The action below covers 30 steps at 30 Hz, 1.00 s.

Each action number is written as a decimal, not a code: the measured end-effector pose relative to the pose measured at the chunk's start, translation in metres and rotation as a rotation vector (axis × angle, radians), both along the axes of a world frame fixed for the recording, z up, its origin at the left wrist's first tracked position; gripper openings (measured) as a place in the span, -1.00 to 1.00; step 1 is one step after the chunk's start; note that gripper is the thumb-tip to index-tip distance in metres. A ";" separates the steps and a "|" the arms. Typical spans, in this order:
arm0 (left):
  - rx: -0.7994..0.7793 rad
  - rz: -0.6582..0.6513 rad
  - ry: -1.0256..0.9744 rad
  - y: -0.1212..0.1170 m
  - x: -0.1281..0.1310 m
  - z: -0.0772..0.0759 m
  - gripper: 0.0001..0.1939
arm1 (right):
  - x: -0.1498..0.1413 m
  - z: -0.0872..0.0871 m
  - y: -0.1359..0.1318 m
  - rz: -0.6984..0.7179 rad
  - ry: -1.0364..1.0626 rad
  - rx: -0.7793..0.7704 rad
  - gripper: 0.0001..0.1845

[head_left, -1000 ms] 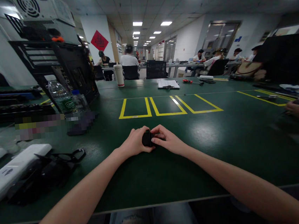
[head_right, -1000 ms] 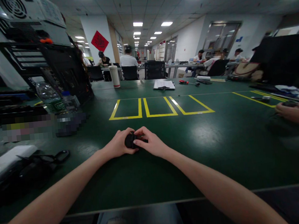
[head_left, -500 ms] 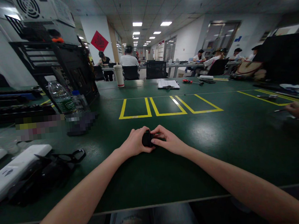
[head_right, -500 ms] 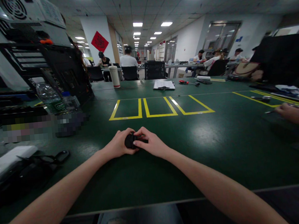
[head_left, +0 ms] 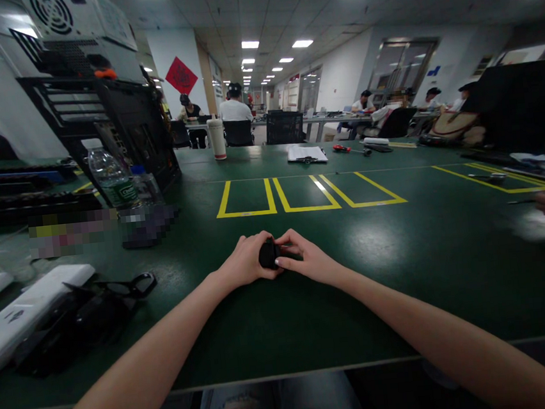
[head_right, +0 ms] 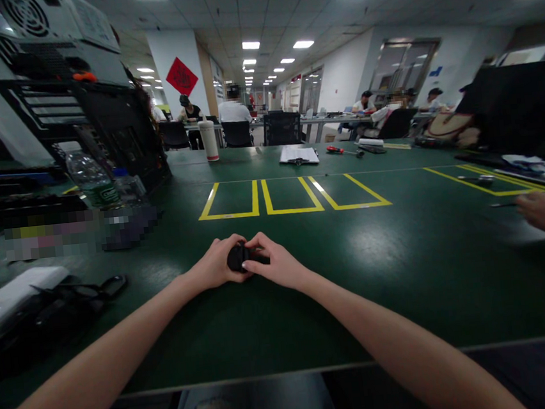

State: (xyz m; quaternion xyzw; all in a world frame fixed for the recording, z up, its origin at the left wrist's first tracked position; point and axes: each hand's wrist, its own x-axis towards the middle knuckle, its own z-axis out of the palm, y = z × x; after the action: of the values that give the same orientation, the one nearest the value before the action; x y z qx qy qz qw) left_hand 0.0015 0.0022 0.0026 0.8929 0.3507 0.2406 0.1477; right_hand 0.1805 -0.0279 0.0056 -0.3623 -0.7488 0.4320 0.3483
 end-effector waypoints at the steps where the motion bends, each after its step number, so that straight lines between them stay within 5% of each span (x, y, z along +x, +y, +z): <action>1: 0.002 -0.002 0.000 0.000 0.000 0.000 -0.50 | 0.000 0.000 0.000 -0.002 0.003 -0.003 -0.71; 30: 0.010 -0.002 0.005 0.000 0.000 0.000 -0.49 | 0.000 0.004 -0.001 -0.019 -0.034 0.000 -0.69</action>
State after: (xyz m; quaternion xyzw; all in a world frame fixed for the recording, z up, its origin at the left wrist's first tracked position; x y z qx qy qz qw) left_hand 0.0012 0.0023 0.0025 0.8946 0.3489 0.2401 0.1427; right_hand 0.1802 -0.0294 0.0101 -0.3767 -0.7512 0.4227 0.3393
